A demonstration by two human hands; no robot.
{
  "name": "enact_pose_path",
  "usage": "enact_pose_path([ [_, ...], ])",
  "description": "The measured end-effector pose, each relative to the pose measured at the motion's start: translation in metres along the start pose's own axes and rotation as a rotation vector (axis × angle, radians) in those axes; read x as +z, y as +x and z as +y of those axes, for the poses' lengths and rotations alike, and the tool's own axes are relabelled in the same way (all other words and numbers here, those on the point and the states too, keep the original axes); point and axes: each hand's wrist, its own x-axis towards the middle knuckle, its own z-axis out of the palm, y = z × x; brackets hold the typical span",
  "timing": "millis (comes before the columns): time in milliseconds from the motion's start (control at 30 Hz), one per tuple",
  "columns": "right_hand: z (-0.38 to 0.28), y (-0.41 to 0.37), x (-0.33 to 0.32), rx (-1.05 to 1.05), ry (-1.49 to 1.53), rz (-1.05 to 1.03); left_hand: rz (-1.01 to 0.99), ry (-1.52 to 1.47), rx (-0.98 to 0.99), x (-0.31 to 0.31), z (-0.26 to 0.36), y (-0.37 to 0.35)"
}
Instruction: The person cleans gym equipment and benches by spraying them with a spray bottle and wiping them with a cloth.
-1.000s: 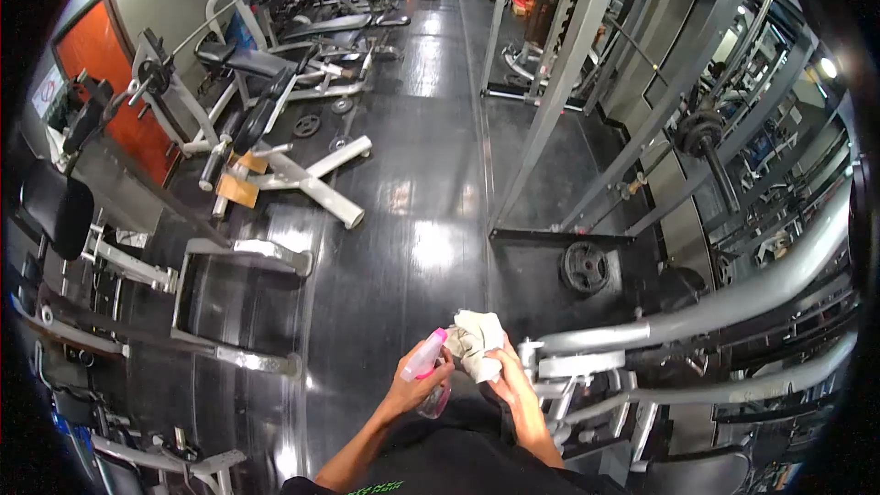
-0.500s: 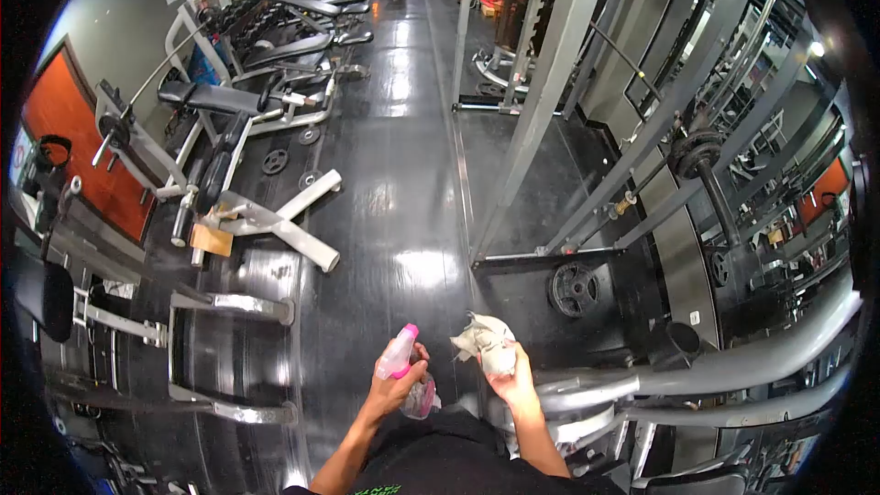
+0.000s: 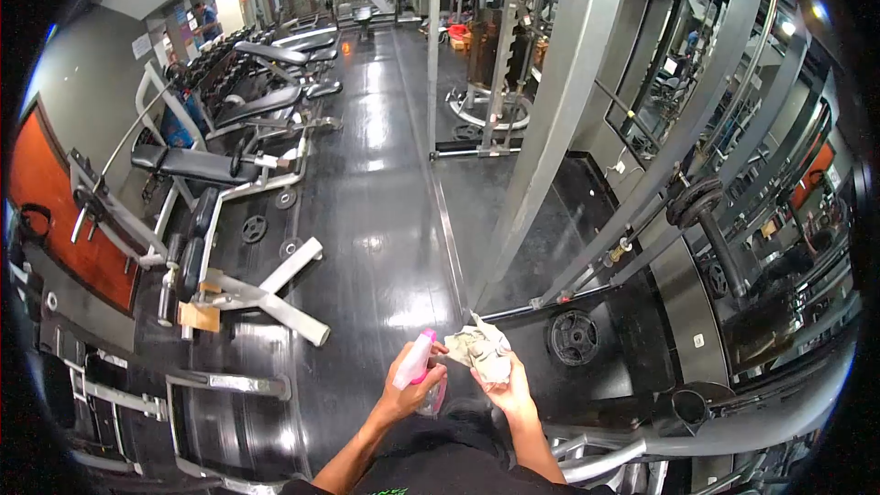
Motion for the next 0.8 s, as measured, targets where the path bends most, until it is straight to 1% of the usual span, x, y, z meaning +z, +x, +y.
enact_pose_path([
  [67,-0.010,0.015,0.010,-0.009,0.008,0.005,-0.062,0.012,-0.036,0.000,0.009,0.029],
  [133,-0.027,0.024,0.023,-0.051,-0.066,0.026,-0.067,-0.025,-0.005,0.002,0.017,0.057],
  [200,-0.046,0.037,0.036,-0.068,-0.075,0.011,-0.028,-0.035,0.062,0.008,0.031,0.085],
  [233,-0.056,0.044,0.039,-0.090,-0.103,-0.017,-0.030,-0.027,0.145,0.013,0.038,0.100],
  [267,-0.067,0.051,0.043,-0.109,-0.133,-0.045,-0.026,-0.025,0.151,0.017,0.040,0.113],
  [300,-0.080,0.054,0.054,-0.150,-0.134,-0.085,-0.051,-0.020,0.237,0.021,0.040,0.126],
  [333,-0.096,0.058,0.062,-0.146,-0.140,-0.095,-0.075,-0.012,0.319,0.027,0.042,0.137],
  [400,-0.130,0.067,0.078,-0.213,-0.189,-0.107,-0.053,-0.012,0.335,0.043,0.051,0.159],
  [467,-0.166,0.071,0.095,-0.381,-0.291,-0.217,0.013,-0.101,0.392,0.059,0.056,0.180],
  [533,-0.199,0.080,0.105,-0.663,-0.386,-0.286,0.058,-0.127,0.409,0.074,0.067,0.202],
  [600,-0.229,0.074,0.119,-0.643,-0.393,-0.277,0.141,0.034,0.575,0.084,0.079,0.221],
  [667,-0.251,0.079,0.142,-1.009,-0.606,-0.215,0.187,0.109,0.601,0.089,0.094,0.236],
  [733,-0.273,0.098,0.156,-1.263,-0.828,-0.326,0.201,0.209,0.638,0.091,0.107,0.245],
  [767,-0.283,0.097,0.178,-1.379,-0.868,-0.372,0.243,0.344,0.686,0.092,0.112,0.251],
  [800,-0.294,0.092,0.205,-1.498,-0.904,-0.418,0.255,0.354,0.681,0.092,0.116,0.256],
])
